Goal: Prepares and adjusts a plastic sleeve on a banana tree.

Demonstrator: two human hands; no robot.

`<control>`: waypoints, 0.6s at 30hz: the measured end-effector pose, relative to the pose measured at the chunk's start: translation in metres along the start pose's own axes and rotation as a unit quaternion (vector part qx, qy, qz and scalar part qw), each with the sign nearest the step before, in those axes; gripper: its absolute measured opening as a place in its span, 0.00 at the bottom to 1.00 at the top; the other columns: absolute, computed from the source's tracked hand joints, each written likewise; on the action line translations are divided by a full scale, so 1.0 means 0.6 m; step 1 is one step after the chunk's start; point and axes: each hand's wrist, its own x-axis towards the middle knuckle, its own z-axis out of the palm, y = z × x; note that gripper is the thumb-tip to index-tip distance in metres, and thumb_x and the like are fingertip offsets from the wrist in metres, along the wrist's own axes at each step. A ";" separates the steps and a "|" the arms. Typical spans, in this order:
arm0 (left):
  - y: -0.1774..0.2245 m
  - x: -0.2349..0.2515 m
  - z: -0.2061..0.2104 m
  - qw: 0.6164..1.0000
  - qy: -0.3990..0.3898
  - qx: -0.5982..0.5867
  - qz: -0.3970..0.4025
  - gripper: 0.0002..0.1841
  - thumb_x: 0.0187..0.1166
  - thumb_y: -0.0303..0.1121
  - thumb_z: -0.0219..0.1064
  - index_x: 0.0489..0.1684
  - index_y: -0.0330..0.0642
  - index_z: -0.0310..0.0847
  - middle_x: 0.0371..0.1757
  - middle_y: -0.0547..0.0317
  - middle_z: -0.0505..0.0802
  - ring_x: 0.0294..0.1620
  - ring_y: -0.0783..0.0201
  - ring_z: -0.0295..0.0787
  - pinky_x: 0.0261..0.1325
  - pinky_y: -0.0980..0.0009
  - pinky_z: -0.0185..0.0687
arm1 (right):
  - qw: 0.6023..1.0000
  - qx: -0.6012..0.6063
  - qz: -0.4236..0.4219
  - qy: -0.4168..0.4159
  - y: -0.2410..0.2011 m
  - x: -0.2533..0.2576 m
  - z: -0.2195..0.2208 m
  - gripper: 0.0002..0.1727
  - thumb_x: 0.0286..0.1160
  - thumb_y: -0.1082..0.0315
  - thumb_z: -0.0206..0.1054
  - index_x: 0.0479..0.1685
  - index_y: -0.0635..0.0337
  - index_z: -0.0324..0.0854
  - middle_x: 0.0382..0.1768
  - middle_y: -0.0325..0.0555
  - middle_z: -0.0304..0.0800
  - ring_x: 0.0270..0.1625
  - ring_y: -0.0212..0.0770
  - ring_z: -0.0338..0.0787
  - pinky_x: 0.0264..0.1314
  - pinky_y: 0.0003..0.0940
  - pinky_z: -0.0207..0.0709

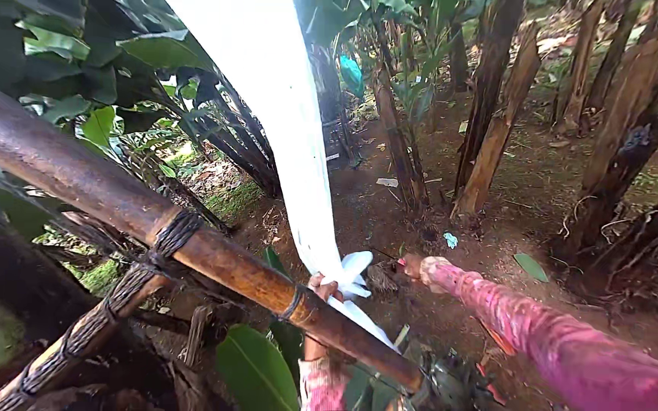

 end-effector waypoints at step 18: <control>0.109 -0.029 -0.145 0.903 0.179 0.378 0.095 0.13 0.83 0.39 0.66 0.57 0.42 0.81 0.48 0.54 0.90 0.45 0.64 0.86 0.50 0.62 0.84 | 0.710 0.597 -0.371 -0.025 -0.120 -0.371 0.122 0.12 0.78 0.66 0.65 0.56 0.42 0.84 0.21 0.36 0.86 0.16 0.29 0.81 0.20 0.27 0.79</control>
